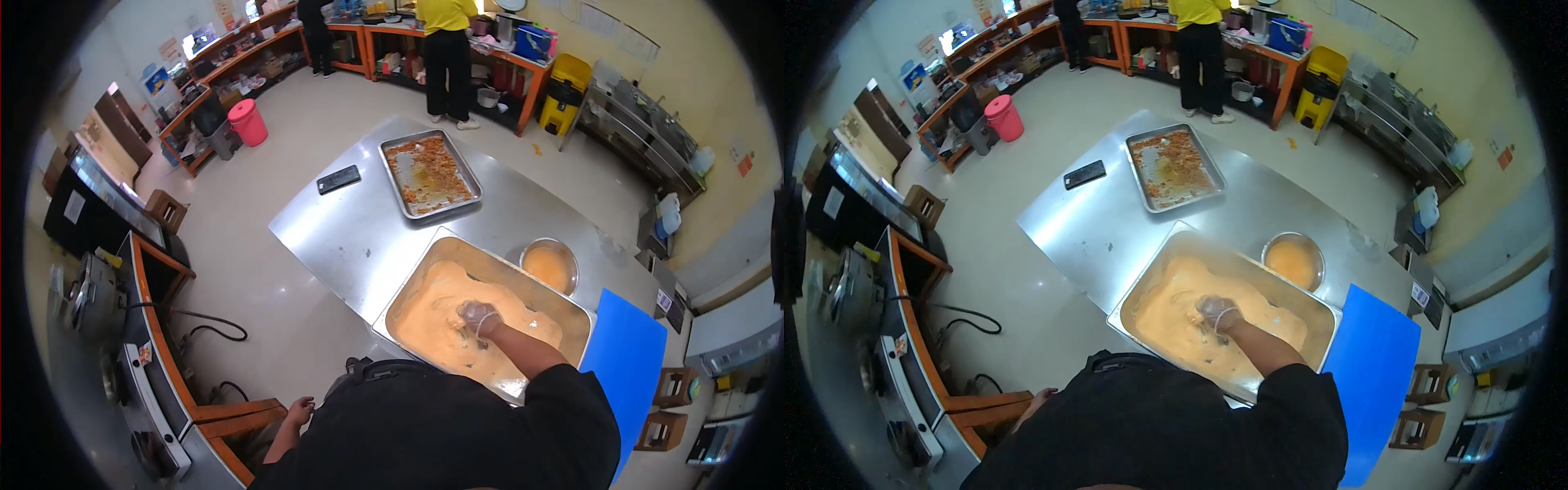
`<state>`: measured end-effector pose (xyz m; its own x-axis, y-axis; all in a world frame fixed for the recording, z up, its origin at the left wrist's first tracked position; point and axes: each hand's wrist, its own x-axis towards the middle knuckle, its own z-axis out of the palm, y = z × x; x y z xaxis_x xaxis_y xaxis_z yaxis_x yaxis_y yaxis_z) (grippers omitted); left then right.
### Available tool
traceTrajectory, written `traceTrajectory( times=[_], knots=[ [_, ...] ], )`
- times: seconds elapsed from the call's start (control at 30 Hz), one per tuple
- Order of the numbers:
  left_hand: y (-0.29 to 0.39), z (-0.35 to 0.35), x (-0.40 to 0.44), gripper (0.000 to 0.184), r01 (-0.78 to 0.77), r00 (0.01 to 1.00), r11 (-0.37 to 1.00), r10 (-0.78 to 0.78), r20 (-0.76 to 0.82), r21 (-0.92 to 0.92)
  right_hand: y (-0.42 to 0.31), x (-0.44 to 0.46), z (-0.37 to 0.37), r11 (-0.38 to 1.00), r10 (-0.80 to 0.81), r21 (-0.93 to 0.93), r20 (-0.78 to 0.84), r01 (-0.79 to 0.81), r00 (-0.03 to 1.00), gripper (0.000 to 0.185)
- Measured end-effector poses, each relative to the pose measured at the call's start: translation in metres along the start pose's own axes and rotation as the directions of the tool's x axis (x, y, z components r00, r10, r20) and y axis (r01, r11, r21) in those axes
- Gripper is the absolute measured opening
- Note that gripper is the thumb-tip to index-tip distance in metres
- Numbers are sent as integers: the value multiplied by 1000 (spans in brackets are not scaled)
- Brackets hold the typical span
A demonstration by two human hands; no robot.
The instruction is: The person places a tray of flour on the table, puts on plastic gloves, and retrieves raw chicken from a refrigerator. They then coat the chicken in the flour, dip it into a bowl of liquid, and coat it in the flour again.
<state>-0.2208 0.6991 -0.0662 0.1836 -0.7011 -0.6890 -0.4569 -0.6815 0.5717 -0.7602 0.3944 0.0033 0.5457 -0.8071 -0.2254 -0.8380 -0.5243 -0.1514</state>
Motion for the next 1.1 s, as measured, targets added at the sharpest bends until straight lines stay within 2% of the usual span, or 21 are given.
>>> traceTrajectory(
  times=[0.1, 0.17, 0.27, 0.3, 0.37, 0.47, 0.53, 0.6, 0.63, 0.7, 0.73, 0.83, 0.93, 1.07, 1.1],
  knots=[
    [-7, 3, 7, 31, -5, 1000, 995, 2, -24, -99, -7, -13, -16, 999, -24, 49, 120, 18, 992, 28],
    [-23, 10, 15, 32, -14, 999, 988, 8, -44, -155, -18, -23, -27, 993, 109, 15, 304, -119, 946, 39],
    [-36, 14, 4, 34, 42, 998, 992, -46, -32, -118, 0, -29, 2, 999, -32, -3, 378, 35, 925, 47],
    [-31, 15, -1, 35, 72, 997, 994, -73, -19, -85, 3, -30, -2, 999, -40, 26, 414, 32, 909, 49],
    [-26, 17, -11, 38, 128, 992, 990, -129, -16, -53, -4, -33, -54, 996, -55, 82, 481, 17, 875, 56],
    [-1, 15, -33, 40, 193, 981, 981, -194, -9, -7, 0, 2, -59, 996, 68, 27, 469, -91, 880, 67],
    [0, 14, -36, 40, 214, 977, 976, -214, 3, 40, -2, 31, -49, 981, 185, 19, 210, -193, 960, 86],
    [-17, 11, -20, 41, 214, 976, 971, -217, 18, 106, -16, 36, -37, 970, 240, -97, 186, -225, 953, 92],
    [-33, 11, -6, 41, 201, 980, 980, -200, 20, -4, -23, 36, -31, 959, 265, -154, 171, -240, 949, 96],
    [-62, 9, 21, 42, 161, 986, 960, -164, 2, -227, -36, 30, -7, 972, 214, -108, 41, -208, 976, 97],
    [-55, 7, 21, 42, 121, 991, 965, -130, -23, -233, -40, 27, 3, 978, 185, -90, -22, -186, 983, 98],
    [-26, 2, 12, 41, 40, 996, 969, -57, -64, -244, -46, 12, -1, 995, 70, 69, 99, -77, 993, 99],
    [-43, 11, 25, 38, 53, 997, 976, -62, -38, -209, -78, 6, -38, 986, 144, 60, 147, -154, 979, 97],
    [-58, 19, 27, 38, 120, 991, 986, -126, 46, 116, -102, 25, -40, 996, -21, -89, 60, 26, 998, 87],
    [-83, 25, 32, 40, 2, 1000, 957, 3, -17, 290, -98, 23, -14, 989, -86, -115, 33, 89, 996, 84]
  ],
)
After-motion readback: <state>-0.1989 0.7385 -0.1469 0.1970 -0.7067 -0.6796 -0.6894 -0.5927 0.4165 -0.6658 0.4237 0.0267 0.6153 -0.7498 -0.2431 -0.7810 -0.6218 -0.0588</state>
